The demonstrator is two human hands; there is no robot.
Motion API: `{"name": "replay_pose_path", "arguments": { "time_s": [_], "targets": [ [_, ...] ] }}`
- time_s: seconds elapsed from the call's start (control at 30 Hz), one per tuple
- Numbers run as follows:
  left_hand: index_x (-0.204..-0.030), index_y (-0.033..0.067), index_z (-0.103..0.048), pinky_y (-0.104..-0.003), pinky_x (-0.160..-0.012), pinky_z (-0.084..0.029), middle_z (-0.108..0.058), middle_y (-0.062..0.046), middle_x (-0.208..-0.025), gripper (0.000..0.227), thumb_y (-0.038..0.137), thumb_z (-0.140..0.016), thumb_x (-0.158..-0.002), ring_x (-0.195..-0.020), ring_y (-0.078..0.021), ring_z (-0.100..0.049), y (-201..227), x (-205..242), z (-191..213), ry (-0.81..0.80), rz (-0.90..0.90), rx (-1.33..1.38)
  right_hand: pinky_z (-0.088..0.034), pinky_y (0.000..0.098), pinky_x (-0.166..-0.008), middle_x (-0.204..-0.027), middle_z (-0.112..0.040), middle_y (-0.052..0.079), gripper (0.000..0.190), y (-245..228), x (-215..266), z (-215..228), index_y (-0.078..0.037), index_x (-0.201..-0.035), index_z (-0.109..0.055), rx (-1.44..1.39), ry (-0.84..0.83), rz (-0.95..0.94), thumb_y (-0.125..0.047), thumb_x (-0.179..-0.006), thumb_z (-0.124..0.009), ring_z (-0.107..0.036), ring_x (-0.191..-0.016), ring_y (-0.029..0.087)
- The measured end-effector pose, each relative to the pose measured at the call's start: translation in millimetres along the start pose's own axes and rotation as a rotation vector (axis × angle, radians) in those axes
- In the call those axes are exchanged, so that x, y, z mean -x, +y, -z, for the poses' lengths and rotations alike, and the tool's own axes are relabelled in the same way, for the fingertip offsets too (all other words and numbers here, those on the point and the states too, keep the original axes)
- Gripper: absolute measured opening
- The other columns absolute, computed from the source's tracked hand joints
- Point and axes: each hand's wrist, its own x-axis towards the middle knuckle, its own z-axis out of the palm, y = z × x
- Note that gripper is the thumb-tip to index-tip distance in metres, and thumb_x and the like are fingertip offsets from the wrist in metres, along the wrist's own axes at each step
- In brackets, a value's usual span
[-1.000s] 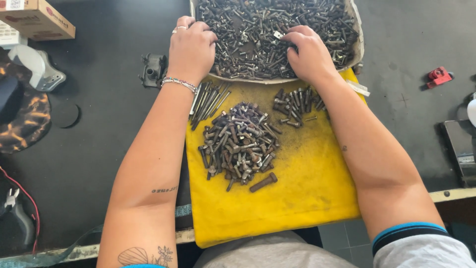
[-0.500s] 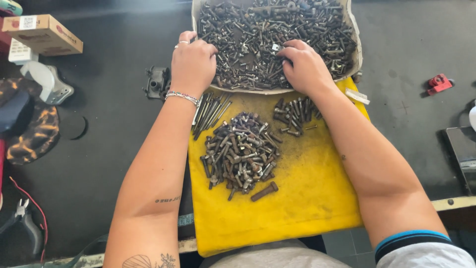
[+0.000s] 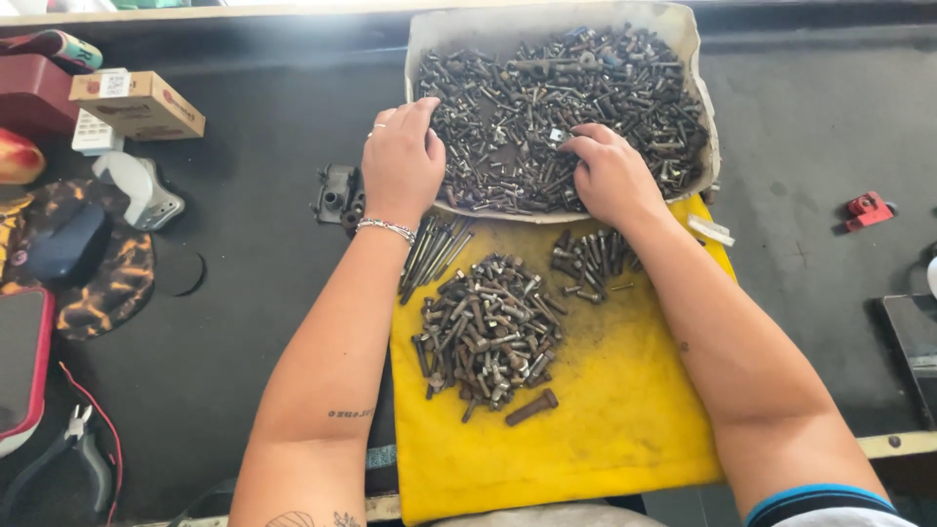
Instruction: The person sorts small metal fasteners from a large container onto a yellow cloth on a workbench. They repeatedly pick up handfuls of fasteners, separate them by type, and place them into distinct piles on the cloth.
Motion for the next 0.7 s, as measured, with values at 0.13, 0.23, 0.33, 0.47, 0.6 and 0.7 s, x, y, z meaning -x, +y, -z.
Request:
{"name": "replay_pose_path", "arguments": {
  "time_s": [0.13,0.23,0.33,0.47,0.6,0.7],
  "targets": [
    [-0.133,0.0113,-0.064,-0.047,-0.087,-0.058,-0.066,-0.01,-0.133,0.044,0.006,-0.061,-0.089,-0.122,-0.0312,-0.06,0,-1,-2,0.017,0.046,-0.023,-0.039,0.0528,-0.111,-0.146,-0.054,0.02,0.044,-8,-1,6,-0.002,-0.128,-0.067,-0.002,-0.035,-0.029,0.002,-0.091,-0.042,-0.05,-0.133,0.04],
    [-0.143,0.0105,-0.059,-0.047,-0.094,-0.057,-0.056,-0.014,-0.147,0.048,0.013,-0.061,-0.095,-0.134,-0.0332,-0.052,-2,0,-4,-0.063,0.124,-0.049,-0.041,0.0531,-0.109,-0.143,-0.058,0.021,0.044,-5,0,2,-0.002,-0.126,-0.07,0.022,-0.009,-0.024,0.002,-0.09,-0.045,-0.054,-0.129,0.042],
    [-0.15,0.0103,-0.05,-0.046,-0.1,-0.054,-0.057,-0.013,-0.148,0.056,0.018,-0.059,-0.095,-0.137,-0.0317,-0.05,-3,-1,-8,-0.113,0.184,-0.041,-0.044,0.0531,-0.104,-0.138,-0.062,0.021,0.042,3,0,-2,-0.003,-0.124,-0.072,0.038,0.081,0.048,0.0,-0.09,-0.048,-0.058,-0.121,0.043],
    [-0.152,0.0127,-0.045,-0.049,-0.096,-0.056,-0.064,-0.01,-0.142,0.062,0.017,-0.061,-0.093,-0.127,-0.0352,-0.059,-3,-2,-6,-0.075,0.172,-0.024,-0.049,0.0536,-0.096,-0.128,-0.069,0.017,0.033,2,1,-1,-0.003,-0.12,-0.074,0.144,0.189,0.166,-0.001,-0.095,-0.053,-0.064,-0.11,0.041],
    [-0.151,0.0148,-0.047,-0.045,-0.101,-0.052,-0.065,-0.008,-0.142,0.063,0.019,-0.06,-0.09,-0.121,-0.0316,-0.063,-4,-3,-9,-0.074,0.189,-0.035,-0.05,0.052,-0.094,-0.119,-0.073,0.016,0.028,-16,-6,1,-0.005,-0.12,-0.074,0.133,0.203,0.258,-0.004,-0.096,-0.058,-0.067,-0.103,0.039],
    [-0.15,0.0159,-0.05,-0.046,-0.1,-0.054,-0.064,-0.005,-0.144,0.059,0.02,-0.058,-0.092,-0.123,-0.0309,-0.063,-3,-4,-13,-0.078,0.207,-0.037,-0.048,0.0524,-0.095,-0.123,-0.072,0.014,0.029,-37,-33,-9,-0.008,-0.124,-0.072,0.188,0.138,0.271,-0.011,-0.098,-0.06,-0.065,-0.109,0.039]
  ]
}}
